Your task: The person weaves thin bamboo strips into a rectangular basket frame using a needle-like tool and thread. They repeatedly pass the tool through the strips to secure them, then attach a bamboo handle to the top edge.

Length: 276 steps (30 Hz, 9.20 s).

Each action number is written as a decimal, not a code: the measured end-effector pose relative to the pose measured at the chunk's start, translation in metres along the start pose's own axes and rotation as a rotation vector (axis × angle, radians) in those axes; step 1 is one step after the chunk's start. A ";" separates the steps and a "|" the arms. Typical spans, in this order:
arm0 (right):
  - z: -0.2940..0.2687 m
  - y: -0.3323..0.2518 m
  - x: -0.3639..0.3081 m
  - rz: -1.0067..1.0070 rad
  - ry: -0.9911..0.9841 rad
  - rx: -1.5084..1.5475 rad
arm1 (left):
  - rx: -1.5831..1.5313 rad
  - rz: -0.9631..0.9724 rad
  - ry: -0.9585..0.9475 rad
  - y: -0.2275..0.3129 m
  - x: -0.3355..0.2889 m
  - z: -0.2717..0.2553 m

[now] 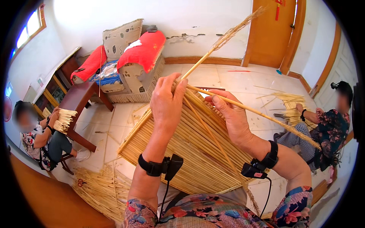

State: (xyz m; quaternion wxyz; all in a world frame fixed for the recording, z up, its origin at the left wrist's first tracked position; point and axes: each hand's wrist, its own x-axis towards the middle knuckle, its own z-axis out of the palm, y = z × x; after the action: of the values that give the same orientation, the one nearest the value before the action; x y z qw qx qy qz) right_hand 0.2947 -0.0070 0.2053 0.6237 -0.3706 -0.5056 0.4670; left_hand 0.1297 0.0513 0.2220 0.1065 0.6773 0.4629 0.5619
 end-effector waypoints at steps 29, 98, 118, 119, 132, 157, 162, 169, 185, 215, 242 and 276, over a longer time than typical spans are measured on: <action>-0.019 -0.015 -0.013 -0.535 -0.233 -1.288 | -0.180 0.057 -0.185 -0.023 -0.003 -0.019; -0.020 -0.024 0.024 -0.423 -0.318 -1.109 | -0.219 -0.115 -0.084 0.005 -0.001 -0.019; 0.010 -0.073 0.097 0.100 -0.362 -0.221 | -0.366 -0.093 -0.071 -0.010 0.000 -0.015; 0.011 -0.072 0.095 0.107 -0.348 -0.208 | -0.351 -0.098 -0.062 -0.009 0.001 -0.015; 0.015 -0.066 0.091 0.061 -0.321 -0.166 | -0.308 -0.119 -0.053 -0.003 0.001 -0.017; 0.011 -0.063 0.085 0.059 -0.297 -0.176 | -0.233 -0.020 0.088 -0.003 -0.005 -0.001; 0.010 -0.063 0.087 0.060 -0.283 -0.250 | -0.208 -0.012 0.092 0.001 -0.007 0.001; 0.001 -0.078 0.081 -0.220 -0.216 -1.017 | -0.226 -0.038 0.122 -0.003 -0.008 0.001; -0.015 -0.097 0.095 -1.235 -0.028 -1.824 | -0.269 -0.001 0.123 -0.008 -0.009 0.006; -0.003 -0.109 0.025 -1.218 -0.187 -1.894 | -0.188 0.116 0.146 -0.019 -0.007 0.000; 0.005 -0.006 -0.046 -0.754 -0.153 -1.572 | -0.108 0.147 -0.155 -0.031 -0.002 -0.024; 0.024 0.034 -0.033 -0.890 0.016 -1.569 | -0.117 0.261 -0.343 -0.032 0.016 -0.037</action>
State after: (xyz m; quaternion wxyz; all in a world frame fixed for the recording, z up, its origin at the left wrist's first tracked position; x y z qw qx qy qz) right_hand 0.2625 -0.0291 0.1692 0.3180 -0.4630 -0.7713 -0.2993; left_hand 0.0806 0.0664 0.2243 0.1492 0.8096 0.3131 0.4736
